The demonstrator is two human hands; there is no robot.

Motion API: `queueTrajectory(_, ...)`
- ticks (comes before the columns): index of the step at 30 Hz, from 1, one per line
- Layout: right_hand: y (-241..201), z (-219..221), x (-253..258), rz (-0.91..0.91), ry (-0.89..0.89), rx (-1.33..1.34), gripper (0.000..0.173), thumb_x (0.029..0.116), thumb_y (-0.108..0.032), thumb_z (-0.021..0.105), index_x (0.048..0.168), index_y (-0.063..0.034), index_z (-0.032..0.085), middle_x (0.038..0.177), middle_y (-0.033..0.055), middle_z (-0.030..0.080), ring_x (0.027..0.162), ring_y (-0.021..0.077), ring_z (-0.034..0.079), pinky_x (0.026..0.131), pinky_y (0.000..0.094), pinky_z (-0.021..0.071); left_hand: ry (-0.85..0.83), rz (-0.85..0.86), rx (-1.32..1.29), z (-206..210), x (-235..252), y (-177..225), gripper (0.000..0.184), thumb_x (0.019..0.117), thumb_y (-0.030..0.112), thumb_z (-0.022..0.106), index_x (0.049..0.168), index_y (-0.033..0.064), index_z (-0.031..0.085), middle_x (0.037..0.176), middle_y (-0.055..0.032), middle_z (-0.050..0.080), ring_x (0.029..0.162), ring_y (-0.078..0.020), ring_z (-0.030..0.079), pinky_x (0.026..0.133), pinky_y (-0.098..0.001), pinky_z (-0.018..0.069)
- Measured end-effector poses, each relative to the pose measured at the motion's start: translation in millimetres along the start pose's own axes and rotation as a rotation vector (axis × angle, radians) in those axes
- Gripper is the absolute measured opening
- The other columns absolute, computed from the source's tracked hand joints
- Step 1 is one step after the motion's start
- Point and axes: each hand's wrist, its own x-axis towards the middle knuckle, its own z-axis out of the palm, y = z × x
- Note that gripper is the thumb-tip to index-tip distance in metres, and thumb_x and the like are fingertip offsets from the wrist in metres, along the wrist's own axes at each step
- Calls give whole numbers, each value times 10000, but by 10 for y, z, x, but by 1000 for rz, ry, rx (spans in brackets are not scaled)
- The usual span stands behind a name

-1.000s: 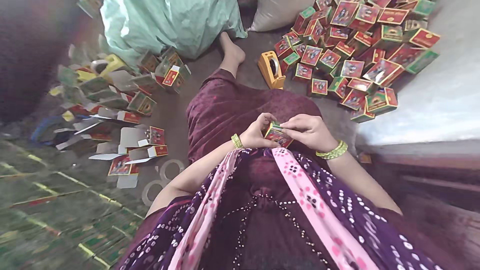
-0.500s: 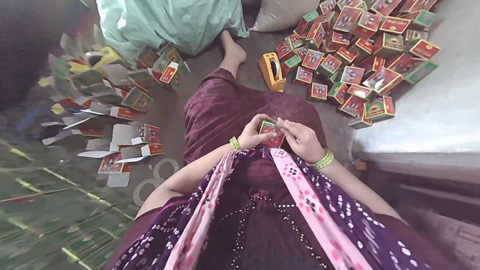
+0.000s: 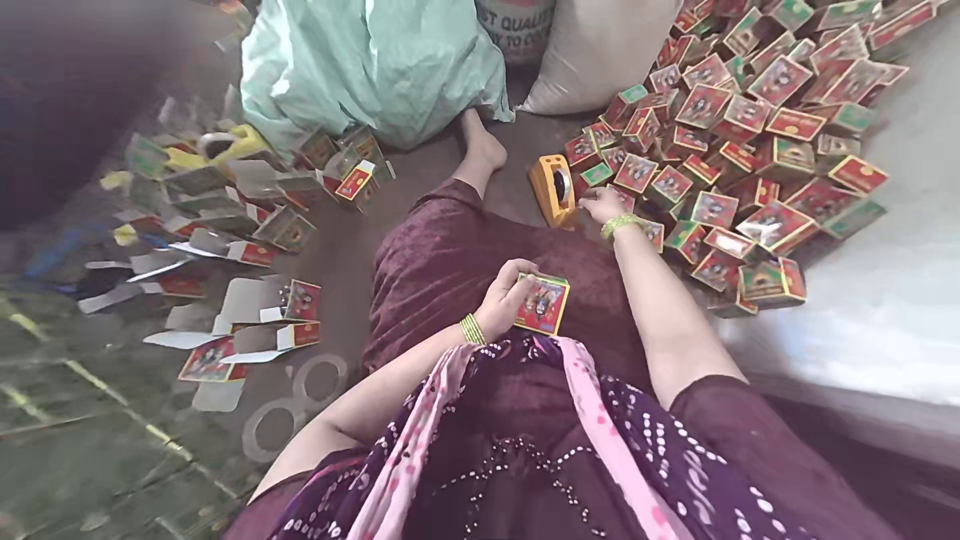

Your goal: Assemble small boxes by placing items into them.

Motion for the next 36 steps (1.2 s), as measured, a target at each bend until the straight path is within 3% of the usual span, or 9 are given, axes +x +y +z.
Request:
queueTrajectory(4, -42, 109, 157, 72, -81, -2, 452, 958, -384, 711, 1274, -62, 695, 1278, 223, 666, 1241, 399, 598, 1063, 637, 428, -37, 9, -7, -24, 58, -35, 268, 1058, 124, 418, 1211, -23, 580, 1234, -140, 605, 1032, -160, 657, 890, -337, 581)
queueTrajectory(7, -18, 157, 205, 65, -40, 85, 421, 890, -335, 796, 1207, -67, 729, 1190, 189, 709, 1152, 359, 651, 1029, 601, 476, -39, -27, -23, -33, 97, -24, 266, 1059, 145, 427, 1205, -9, 587, 1226, -128, 605, 1009, -147, 658, 871, -324, 583)
queueTrajectory(14, -51, 42, -49, 150, -7, 297, 330, 879, -253, 809, 1152, -76, 750, 1127, 137, 719, 1006, 255, 661, 877, 483, 524, -37, -42, -11, -49, 118, 11, 277, 1057, 165, 430, 1211, -5, 586, 1231, -127, 608, 1018, -145, 660, 873, -323, 582)
queueTrajectory(18, -2, 34, -225, 172, -84, 123, 343, 881, -247, 811, 1157, -51, 751, 1159, 190, 714, 1096, 334, 664, 993, 567, 496, -10, -58, -7, -53, 104, 34, 275, 1056, 166, 433, 1216, 1, 584, 1196, -119, 624, 965, -137, 668, 834, -317, 588)
queueTrajectory(24, -26, 123, -297, 154, -112, 127, 353, 990, -293, 688, 1214, -19, 705, 1112, 158, 732, 1028, 293, 677, 942, 521, 509, -6, -67, 15, -25, 71, 33, 281, 1059, 166, 431, 1226, 1, 586, 1191, -115, 622, 957, -129, 668, 838, -308, 587)
queueTrajectory(28, -39, 175, -246, 125, -46, -95, 340, 959, -294, 715, 1166, -25, 723, 1128, 193, 725, 1094, 369, 675, 990, 602, 494, 18, -41, 19, -42, 70, 18, 280, 1064, 167, 426, 1226, -3, 580, 1184, -116, 631, 969, -135, 668, 852, -315, 585)
queueTrajectory(32, -109, 164, -355, 164, -16, -331, 323, 915, -230, 694, 1157, -18, 717, 1194, 282, 674, 1143, 469, 637, 935, 712, 480, 59, -67, 10, -28, 62, 15, 278, 1068, 172, 436, 1244, 3, 568, 1188, -122, 625, 987, -143, 668, 872, -325, 583)
queueTrajectory(34, -135, 97, -398, 43, -42, -76, 341, 981, -279, 680, 1205, -22, 698, 1160, 241, 694, 1086, 396, 665, 956, 621, 501, 86, -62, 14, -28, 71, 13, 262, 1062, 163, 459, 1244, 7, 566, 1204, -131, 617, 1006, -151, 665, 887, -337, 580)
queueTrajectory(36, -276, 53, -706, -50, -120, 269, 356, 1023, -270, 634, 1280, -25, 614, 1156, 184, 669, 989, 277, 673, 869, 476, 559, 112, -74, 56, -29, 57, 11, 255, 1055, 173, 478, 1234, 31, 590, 1237, -128, 607, 1042, -160, 657, 907, -353, 575)
